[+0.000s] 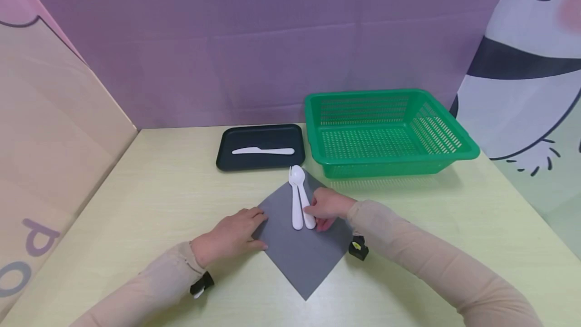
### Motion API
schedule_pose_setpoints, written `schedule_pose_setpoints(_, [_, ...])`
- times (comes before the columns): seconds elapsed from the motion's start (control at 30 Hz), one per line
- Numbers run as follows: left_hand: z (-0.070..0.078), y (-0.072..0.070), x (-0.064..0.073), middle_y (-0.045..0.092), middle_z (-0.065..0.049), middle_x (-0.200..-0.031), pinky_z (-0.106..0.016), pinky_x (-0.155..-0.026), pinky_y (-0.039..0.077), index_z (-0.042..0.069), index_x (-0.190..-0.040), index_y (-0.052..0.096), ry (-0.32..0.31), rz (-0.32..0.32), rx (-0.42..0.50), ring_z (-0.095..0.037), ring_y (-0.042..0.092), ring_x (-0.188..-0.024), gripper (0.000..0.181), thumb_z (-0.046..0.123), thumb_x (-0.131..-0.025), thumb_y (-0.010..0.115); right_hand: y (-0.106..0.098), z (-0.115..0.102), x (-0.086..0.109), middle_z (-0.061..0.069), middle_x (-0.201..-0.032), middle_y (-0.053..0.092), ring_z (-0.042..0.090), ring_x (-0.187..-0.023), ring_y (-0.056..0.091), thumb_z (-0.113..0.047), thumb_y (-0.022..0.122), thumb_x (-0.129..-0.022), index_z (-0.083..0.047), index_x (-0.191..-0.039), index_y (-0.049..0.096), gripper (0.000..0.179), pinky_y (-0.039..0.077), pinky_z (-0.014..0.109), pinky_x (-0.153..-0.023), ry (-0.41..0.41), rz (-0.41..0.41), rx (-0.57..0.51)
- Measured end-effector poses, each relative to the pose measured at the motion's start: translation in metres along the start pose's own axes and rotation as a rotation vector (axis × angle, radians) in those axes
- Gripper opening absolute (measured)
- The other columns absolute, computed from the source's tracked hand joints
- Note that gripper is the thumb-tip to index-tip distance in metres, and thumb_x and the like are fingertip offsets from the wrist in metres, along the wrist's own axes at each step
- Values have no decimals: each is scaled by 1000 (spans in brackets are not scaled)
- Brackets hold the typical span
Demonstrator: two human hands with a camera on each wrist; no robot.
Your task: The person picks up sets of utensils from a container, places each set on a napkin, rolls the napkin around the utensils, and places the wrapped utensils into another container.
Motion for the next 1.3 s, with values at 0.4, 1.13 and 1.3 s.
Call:
schedule_pose_setpoints(0.4, [0, 0, 1, 53, -14, -130, -40, -92, 51, 0, -129, 51, -1, -6, -9, -28, 54, -115, 63, 40, -83, 67, 0, 0, 4, 4, -58, 55, 13, -52, 59, -25, 51, -95, -3, -74, 58, 31, 55, 27, -51, -21, 3, 121])
schedule_pose_setpoints(1.13, [-1, 0, 0, 53, -15, -130, -39, -92, 51, -1, -129, 51, 12, 9, -7, -28, 55, -114, 64, 40, -83, 67, 0, -8, 0, -1, -48, 50, 10, -45, 51, -28, 55, -92, -7, -62, 57, 37, 46, 22, -46, -42, 47, 248])
schedule_pose_setpoints(1.3, [-1, 0, 0, 53, -15, -130, -39, -91, 52, -1, -129, 51, 7, 6, -4, -28, 55, -114, 64, 41, -83, 67, 1, -9, 0, -1, -49, 50, 10, -45, 52, -27, 55, -92, -7, -64, 59, 35, 46, 22, -46, -37, 53, 240])
Point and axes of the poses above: each hand's wrist, its own x-axis away from the middle knuckle, its own y-axis out of the palm, z = x × y, the point moved 1 cm from there along -x, towards the middle knuckle
